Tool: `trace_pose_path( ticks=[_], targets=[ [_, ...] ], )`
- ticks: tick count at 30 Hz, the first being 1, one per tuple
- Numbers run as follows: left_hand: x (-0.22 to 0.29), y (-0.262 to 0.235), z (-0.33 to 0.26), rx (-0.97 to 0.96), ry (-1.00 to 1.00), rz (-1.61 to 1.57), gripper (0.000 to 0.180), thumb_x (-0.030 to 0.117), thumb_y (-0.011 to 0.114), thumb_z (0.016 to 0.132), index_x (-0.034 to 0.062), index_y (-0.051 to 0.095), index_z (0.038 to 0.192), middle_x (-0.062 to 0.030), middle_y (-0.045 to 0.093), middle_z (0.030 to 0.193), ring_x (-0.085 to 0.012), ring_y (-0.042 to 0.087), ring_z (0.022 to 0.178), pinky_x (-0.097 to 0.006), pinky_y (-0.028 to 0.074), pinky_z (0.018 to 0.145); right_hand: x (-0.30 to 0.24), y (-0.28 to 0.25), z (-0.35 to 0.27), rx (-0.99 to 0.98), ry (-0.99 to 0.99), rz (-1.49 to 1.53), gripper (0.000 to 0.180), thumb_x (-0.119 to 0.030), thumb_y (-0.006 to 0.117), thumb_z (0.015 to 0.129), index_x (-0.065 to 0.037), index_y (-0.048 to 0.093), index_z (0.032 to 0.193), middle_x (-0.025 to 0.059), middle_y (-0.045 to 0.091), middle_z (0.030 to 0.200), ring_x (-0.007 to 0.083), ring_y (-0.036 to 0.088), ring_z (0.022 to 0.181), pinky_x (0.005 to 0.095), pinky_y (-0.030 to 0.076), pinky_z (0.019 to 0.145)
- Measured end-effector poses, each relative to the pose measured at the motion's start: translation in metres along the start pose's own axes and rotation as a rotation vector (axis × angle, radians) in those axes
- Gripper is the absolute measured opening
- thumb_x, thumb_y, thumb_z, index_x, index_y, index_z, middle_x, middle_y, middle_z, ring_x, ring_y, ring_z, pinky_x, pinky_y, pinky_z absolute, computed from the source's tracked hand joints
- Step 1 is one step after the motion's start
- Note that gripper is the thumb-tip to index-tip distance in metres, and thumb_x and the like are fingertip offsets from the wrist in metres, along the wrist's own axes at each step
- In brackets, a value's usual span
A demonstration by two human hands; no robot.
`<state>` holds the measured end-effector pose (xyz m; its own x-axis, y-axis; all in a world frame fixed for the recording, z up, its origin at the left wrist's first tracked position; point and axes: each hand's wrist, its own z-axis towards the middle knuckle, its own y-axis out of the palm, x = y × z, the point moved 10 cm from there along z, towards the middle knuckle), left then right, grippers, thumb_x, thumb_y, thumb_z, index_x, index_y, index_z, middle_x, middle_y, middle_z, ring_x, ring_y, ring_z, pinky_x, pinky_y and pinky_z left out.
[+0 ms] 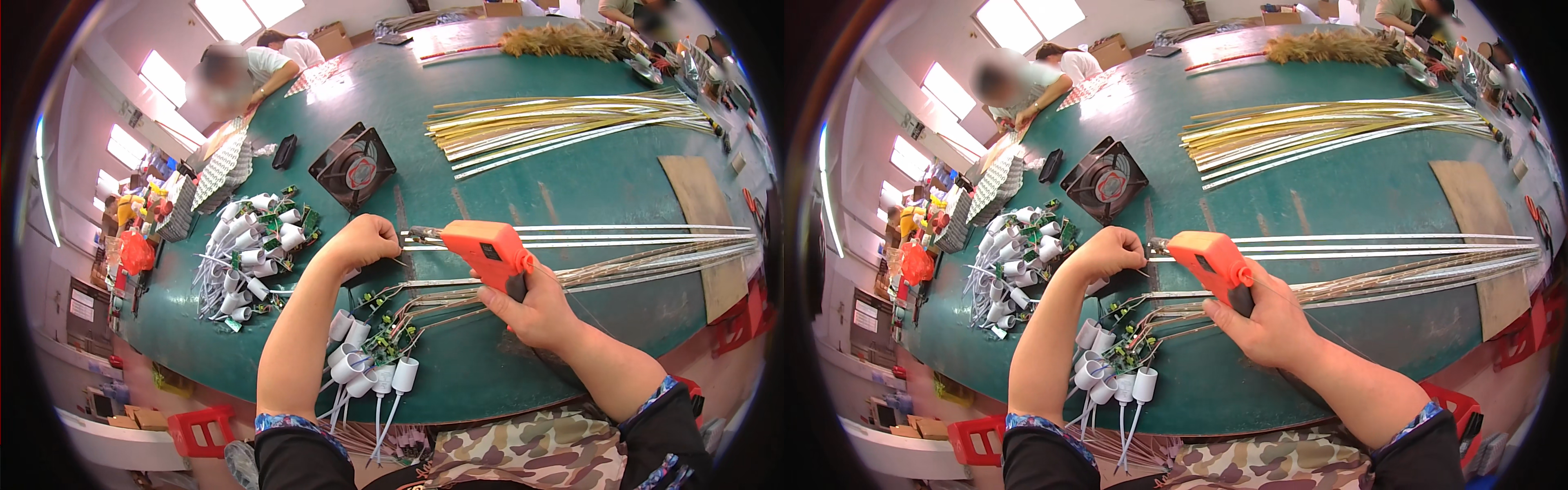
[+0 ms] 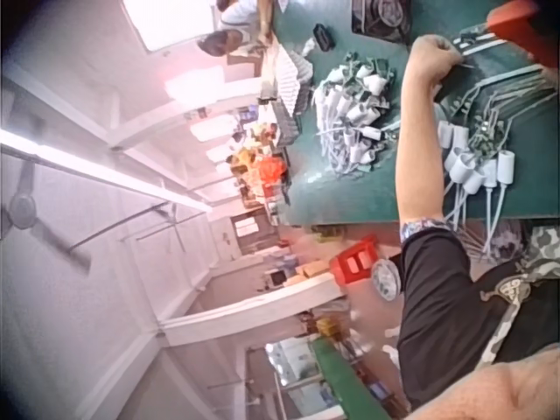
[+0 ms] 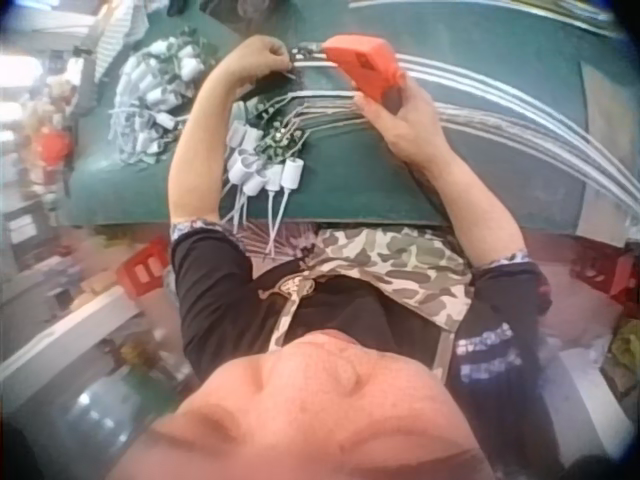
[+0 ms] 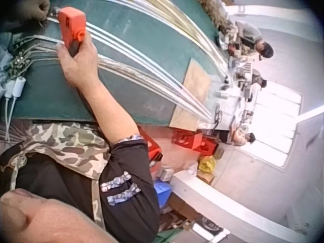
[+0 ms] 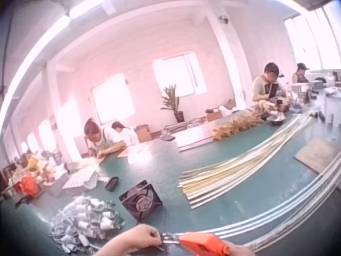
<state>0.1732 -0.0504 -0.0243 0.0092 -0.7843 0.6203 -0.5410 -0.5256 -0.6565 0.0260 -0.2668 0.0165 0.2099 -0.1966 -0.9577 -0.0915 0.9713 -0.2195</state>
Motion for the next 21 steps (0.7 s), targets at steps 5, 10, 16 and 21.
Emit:
trace_pose_path(
  ticks=[5,10,16,21],
  targets=[
    [-0.001,0.0,-0.007,-0.039,0.105,-0.169,0.01,0.013,0.076,0.081,0.0055,0.069,0.082,0.0023,0.063,0.079,-0.0069,0.054,0.07,-0.025,0.044,0.062,0.0,-0.002,0.001,-0.01,0.022,0.004,0.056,-0.031,0.068,0.09,-0.004,0.049,0.136,0.0194,0.064,0.117,0.0377,0.062,0.106,0.0424,0.047,0.092],
    [0.015,-0.001,-0.023,-0.094,0.183,-0.004,0.015,0.017,0.076,0.083,0.0039,0.07,0.087,-0.0035,0.062,0.084,-0.0152,0.058,0.08,-0.03,0.047,0.074,-0.003,-0.003,0.001,-0.026,0.017,-0.016,0.058,-0.031,0.068,0.09,-0.005,0.048,0.138,0.0192,0.062,0.122,0.0388,0.06,0.11,0.0433,0.047,0.093],
    [0.02,-0.001,-0.021,-0.056,0.314,0.26,0.014,0.018,0.074,0.086,0.0047,0.07,0.09,-0.0028,0.06,0.089,-0.016,0.058,0.084,-0.031,0.047,0.072,-0.006,-0.004,0.001,-0.023,0.003,-0.033,0.059,-0.031,0.068,0.09,-0.005,0.048,0.138,0.0193,0.063,0.121,0.0383,0.061,0.11,0.043,0.047,0.094],
    [0.009,-0.007,-0.023,-0.012,0.089,0.07,0.015,0.02,0.073,0.087,0.0061,0.069,0.091,0.0021,0.058,0.081,-0.0093,0.054,0.074,-0.028,0.045,0.056,-0.004,-0.006,0.001,-0.003,0.019,-0.037,0.06,-0.031,0.069,0.089,-0.005,0.048,0.139,0.0197,0.063,0.121,0.038,0.061,0.111,0.0427,0.047,0.094]
  ],
)
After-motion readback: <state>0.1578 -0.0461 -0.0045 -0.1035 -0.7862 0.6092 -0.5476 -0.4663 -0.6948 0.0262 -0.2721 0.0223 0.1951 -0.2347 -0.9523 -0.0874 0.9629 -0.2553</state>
